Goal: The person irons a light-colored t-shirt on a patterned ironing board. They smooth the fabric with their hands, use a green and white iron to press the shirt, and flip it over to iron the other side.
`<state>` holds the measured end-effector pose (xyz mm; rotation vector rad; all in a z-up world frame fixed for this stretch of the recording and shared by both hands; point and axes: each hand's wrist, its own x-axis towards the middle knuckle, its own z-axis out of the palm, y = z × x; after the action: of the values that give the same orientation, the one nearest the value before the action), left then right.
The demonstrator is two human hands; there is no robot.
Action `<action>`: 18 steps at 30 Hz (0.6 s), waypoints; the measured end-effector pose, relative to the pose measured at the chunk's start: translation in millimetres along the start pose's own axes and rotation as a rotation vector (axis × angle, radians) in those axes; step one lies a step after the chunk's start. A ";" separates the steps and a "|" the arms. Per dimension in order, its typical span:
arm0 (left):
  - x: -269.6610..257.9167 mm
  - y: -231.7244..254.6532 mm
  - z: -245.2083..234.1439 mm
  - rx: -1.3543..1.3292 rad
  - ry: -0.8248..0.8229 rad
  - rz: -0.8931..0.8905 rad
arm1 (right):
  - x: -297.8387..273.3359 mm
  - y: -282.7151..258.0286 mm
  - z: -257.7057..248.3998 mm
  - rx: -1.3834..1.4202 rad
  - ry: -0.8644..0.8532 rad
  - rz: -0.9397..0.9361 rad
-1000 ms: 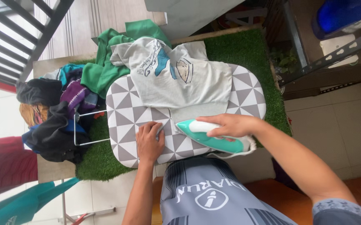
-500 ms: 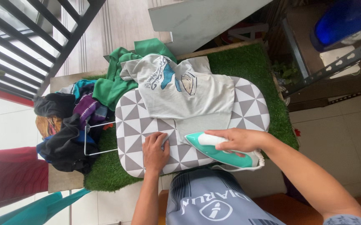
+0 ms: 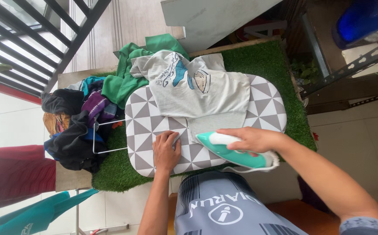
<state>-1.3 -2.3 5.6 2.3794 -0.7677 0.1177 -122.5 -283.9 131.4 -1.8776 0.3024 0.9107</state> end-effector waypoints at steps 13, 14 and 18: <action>-2.6 -3.2 2.0 0.000 -0.016 0.000 | 35.9 -27.8 15.6 0.003 0.173 -0.108; -3.4 -3.1 1.8 -0.005 -0.017 0.000 | 32.2 -24.5 13.2 -0.020 0.150 -0.083; -1.5 -2.7 1.5 -0.012 -0.007 0.012 | 5.9 -2.9 -3.2 -0.047 0.010 0.016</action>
<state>-1.2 -0.7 2.5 2.3650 -0.7843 0.1093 -115.3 -284.2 130.0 -1.9262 0.3043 0.9270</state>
